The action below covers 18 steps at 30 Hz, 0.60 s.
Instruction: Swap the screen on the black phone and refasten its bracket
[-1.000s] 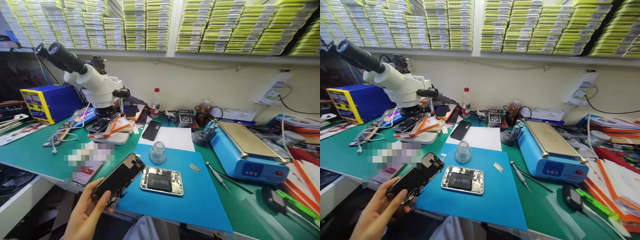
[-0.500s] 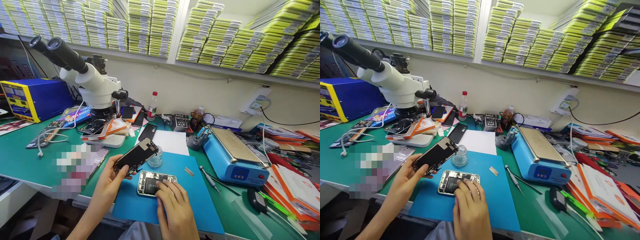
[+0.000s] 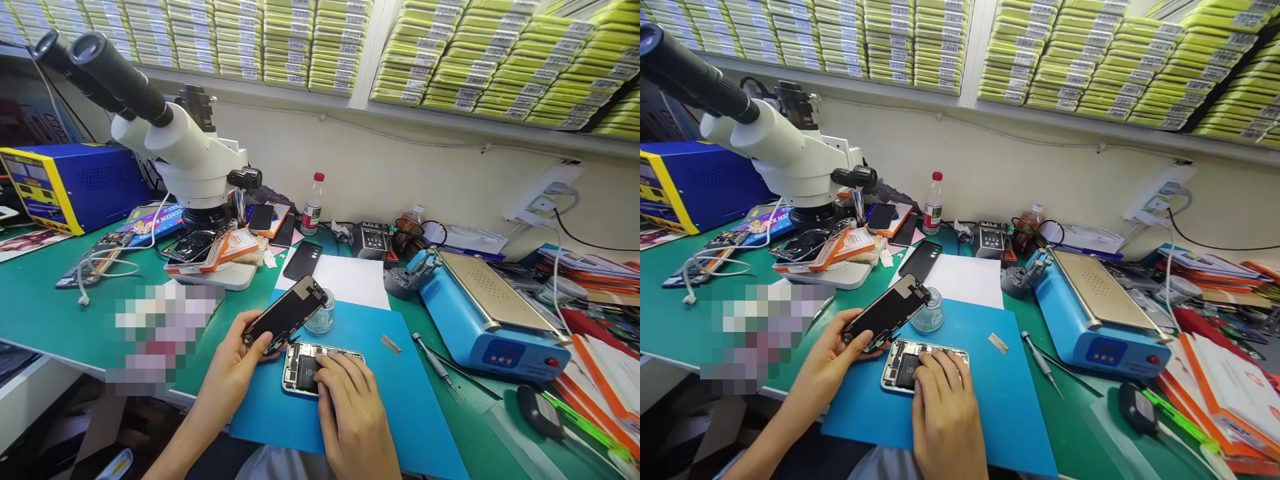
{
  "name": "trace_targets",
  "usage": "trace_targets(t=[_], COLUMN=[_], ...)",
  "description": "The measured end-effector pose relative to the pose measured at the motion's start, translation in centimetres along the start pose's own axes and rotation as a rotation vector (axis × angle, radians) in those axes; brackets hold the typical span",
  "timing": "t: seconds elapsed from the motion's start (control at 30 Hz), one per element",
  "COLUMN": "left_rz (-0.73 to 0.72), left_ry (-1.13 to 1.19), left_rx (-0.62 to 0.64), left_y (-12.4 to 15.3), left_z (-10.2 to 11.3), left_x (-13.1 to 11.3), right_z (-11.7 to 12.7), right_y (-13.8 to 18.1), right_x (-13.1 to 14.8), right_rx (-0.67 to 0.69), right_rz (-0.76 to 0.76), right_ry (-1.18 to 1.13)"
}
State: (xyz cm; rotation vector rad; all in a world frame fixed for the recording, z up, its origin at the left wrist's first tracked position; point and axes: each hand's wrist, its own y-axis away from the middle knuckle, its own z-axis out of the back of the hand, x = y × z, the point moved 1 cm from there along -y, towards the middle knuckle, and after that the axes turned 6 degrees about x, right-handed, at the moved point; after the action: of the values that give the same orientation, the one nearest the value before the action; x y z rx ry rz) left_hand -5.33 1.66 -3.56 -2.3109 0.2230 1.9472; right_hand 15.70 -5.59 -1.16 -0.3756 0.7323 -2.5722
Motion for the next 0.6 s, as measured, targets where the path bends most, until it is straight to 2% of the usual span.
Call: trace_targets(t=[0.37, 0.6], left_rz=[0.006, 0.011], left_ry=[-0.176, -0.186], left_rx=[0.012, 0.023], left_y=[0.3, 0.3], left_z=[-0.1, -0.1], left_x=[-0.3, -0.5], right_z=[-0.2, -1.2], right_y=[-1.4, -1.2], right_x=[-0.6, -1.0], right_rx=[0.095, 0.052], right_rz=[0.011, 0.041], right_ry=[-0.079, -0.046])
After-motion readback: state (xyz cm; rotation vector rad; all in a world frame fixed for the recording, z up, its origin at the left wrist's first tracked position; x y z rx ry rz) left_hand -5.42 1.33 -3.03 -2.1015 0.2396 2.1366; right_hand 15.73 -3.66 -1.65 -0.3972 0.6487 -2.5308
